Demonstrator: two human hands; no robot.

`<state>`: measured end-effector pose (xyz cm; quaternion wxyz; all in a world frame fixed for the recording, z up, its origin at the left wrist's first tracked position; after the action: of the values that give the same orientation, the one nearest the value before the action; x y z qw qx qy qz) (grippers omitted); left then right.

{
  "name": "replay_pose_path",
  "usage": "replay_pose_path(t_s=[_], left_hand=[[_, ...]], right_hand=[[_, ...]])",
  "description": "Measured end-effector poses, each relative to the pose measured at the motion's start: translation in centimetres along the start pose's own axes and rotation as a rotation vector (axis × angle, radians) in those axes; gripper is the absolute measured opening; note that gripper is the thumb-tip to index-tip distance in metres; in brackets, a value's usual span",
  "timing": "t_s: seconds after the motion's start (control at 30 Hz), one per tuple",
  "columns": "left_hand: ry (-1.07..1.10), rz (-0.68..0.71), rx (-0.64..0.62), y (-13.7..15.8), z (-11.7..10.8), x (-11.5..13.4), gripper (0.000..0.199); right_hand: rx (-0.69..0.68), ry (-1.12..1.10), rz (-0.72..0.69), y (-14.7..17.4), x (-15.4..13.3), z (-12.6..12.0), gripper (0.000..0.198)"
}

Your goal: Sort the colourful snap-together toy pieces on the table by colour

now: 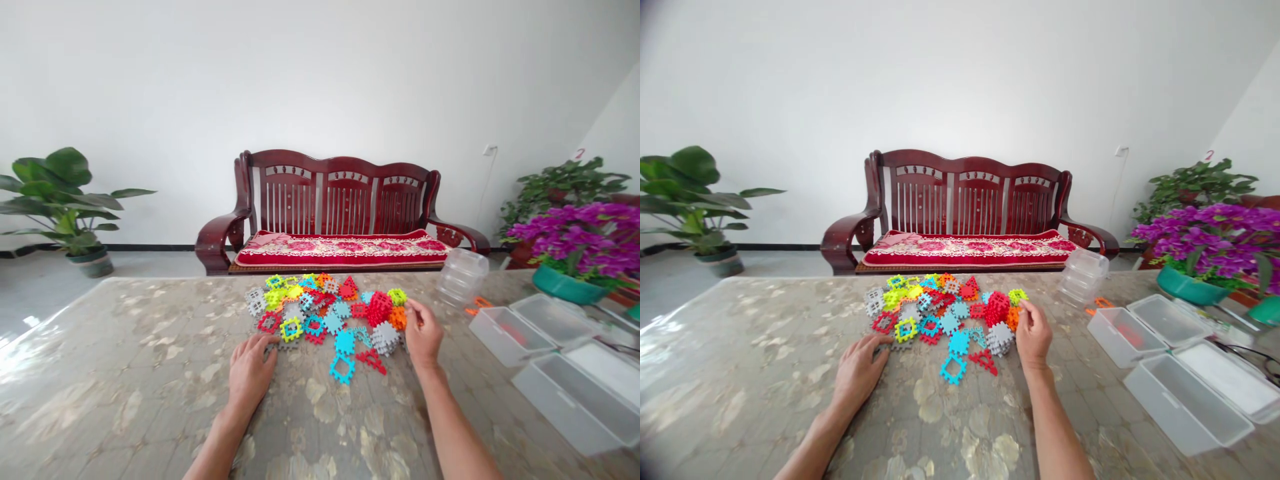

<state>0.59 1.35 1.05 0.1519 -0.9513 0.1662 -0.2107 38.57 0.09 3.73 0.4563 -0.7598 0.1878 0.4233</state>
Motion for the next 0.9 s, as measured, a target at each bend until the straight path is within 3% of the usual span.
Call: replay_pose_path(t_s=[0.1,0.2,0.33,0.5,0.7,0.9], left_hand=[[0.008,-0.005,-0.008,0.0,0.0,0.1,0.028],[0.022,-0.006,-0.014,0.0,-0.1,0.2,0.029],[0.039,-0.019,-0.025,-0.1,-0.3,0.3,0.029],[0.048,-0.023,-0.017,-0.1,-0.3,0.4,0.029],[0.048,-0.01,-0.008,0.0,-0.3,0.5,0.03],[0.046,-0.016,0.003,0.0,-0.3,0.5,0.029]], right_hand=[[-0.131,-0.03,-0.265,2.5,-3.4,1.2,0.024],[-0.342,0.031,-0.362,5.7,-5.4,3.1,0.032],[-0.514,0.245,-0.329,9.7,-5.4,5.4,0.044],[-0.571,0.462,-0.237,12.3,-3.8,6.7,0.05],[-0.768,0.232,-0.237,12.4,-4.5,6.2,0.045],[-0.651,0.172,-0.215,11.8,-5.0,5.8,0.038]])
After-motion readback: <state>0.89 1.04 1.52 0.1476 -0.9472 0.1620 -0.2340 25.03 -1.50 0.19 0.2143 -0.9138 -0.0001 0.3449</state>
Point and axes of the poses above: each hand's wrist, its own y-axis away from the middle knuckle, its own z-axis out of the palm, x = y × z, the point moved 1 cm from there along -y, towards the middle knuckle, and after that the axes turned 15 degrees about z, right-handed, at the moved point
